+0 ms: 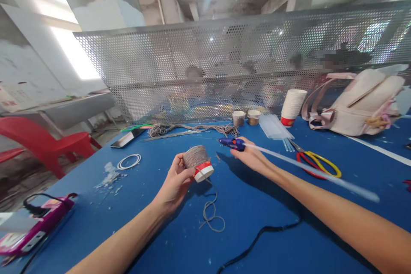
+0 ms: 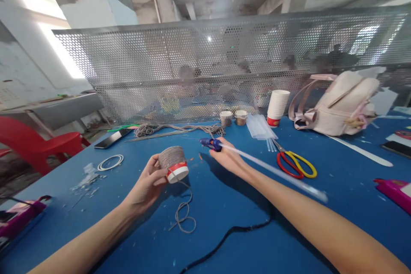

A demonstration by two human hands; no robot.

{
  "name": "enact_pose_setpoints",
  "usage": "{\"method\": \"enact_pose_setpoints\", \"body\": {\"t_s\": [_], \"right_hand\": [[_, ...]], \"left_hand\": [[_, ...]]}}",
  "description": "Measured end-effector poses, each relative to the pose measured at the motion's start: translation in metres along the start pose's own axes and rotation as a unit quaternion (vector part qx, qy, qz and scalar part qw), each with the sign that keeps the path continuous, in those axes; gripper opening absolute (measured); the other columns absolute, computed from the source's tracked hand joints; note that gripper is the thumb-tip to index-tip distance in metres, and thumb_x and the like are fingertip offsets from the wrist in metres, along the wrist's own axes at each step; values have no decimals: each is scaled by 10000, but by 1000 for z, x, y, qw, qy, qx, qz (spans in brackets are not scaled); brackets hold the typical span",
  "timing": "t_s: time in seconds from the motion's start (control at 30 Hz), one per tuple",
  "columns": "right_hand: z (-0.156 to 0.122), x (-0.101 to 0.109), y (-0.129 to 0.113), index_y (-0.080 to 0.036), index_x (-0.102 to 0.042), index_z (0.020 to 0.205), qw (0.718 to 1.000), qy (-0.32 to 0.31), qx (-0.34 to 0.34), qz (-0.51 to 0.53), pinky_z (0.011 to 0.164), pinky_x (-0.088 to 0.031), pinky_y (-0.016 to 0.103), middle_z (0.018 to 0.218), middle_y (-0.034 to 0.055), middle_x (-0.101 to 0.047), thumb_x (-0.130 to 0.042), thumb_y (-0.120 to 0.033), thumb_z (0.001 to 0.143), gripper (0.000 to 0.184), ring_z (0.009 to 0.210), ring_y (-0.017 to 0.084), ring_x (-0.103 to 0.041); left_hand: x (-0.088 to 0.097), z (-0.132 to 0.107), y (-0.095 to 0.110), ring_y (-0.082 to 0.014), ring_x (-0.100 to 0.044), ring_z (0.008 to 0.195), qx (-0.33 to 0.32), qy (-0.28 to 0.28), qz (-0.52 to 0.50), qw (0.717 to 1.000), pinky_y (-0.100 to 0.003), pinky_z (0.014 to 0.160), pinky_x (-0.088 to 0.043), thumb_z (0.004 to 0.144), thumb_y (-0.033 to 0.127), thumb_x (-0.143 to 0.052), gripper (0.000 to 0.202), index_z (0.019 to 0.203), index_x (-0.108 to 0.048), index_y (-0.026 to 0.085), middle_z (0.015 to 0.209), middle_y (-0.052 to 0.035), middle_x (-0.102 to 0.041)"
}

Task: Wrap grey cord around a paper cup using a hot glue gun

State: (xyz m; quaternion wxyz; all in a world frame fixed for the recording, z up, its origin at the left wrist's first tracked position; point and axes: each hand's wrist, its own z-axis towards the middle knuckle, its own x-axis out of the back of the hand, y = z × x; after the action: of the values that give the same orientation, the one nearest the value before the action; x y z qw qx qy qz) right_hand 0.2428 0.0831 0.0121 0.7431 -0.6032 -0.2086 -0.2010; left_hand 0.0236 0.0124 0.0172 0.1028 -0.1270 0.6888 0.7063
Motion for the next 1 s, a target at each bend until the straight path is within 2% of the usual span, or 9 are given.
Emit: {"method": "enact_pose_setpoints", "body": {"t_s": [0.07, 0.2, 0.37, 0.53, 0.73, 1.0], "right_hand": [[-23, 11, -8, -191, -560, 943, 999, 0, 29, 41, 585, -405, 234, 681, -40, -584, -584, -279, 699, 261, 594, 126, -515], [-74, 25, -21, -187, -592, 838, 997, -42, 36, 60, 560, -410, 230, 681, -16, -597, -594, -345, 735, 189, 595, 125, -503], [-109, 19, -25, -183, -586, 840, 991, -92, 67, 71, 534, -394, 221, 619, -31, -550, -543, -331, 795, 161, 531, 104, -468], [-115, 6, -26, -175, -566, 776, 990, -73, 109, 53, 513, -366, 213, 582, -46, -484, -539, -325, 806, 155, 499, 86, -370], [-113, -2, -21, -173, -588, 820, 987, -49, 146, 46, 528, -389, 202, 604, -33, -549, -555, -302, 819, 134, 501, 86, -406], [-113, -5, -19, -186, -577, 785, 985, -10, 169, 21, 506, -392, 200, 594, -21, -570, -558, -287, 822, 109, 480, 90, -425]], "left_hand": [[0, 1, -1, -121, -601, 718, -11, 5, 1, 1000, -211, 601, -482, 576, 175, -748, 390, 901, -535, 214, 843, 30, -628], [2, 3, -7, -123, -593, 802, -54, 10, 8, 998, -227, 705, -490, 599, 180, -760, 402, 922, -525, 224, 860, 34, -622], [3, 0, -14, -145, -571, 895, -109, 19, 70, 991, -251, 758, -491, 624, 212, -761, 388, 941, -537, 235, 946, 9, -600], [-1, -4, -14, -168, -569, 958, -152, 15, 105, 983, -302, 822, -511, 603, 232, -768, 444, 979, -532, 242, 1073, -19, -569], [-5, -8, -15, -175, -552, 1020, -185, 25, 132, 973, -313, 875, -496, 593, 211, -762, 440, 963, -524, 234, 1186, -39, -495], [-9, -10, -13, -181, -556, 1007, -201, 25, 140, 969, -303, 850, -502, 581, 202, -762, 398, 886, -508, 231, 1147, -38, -491]]}}
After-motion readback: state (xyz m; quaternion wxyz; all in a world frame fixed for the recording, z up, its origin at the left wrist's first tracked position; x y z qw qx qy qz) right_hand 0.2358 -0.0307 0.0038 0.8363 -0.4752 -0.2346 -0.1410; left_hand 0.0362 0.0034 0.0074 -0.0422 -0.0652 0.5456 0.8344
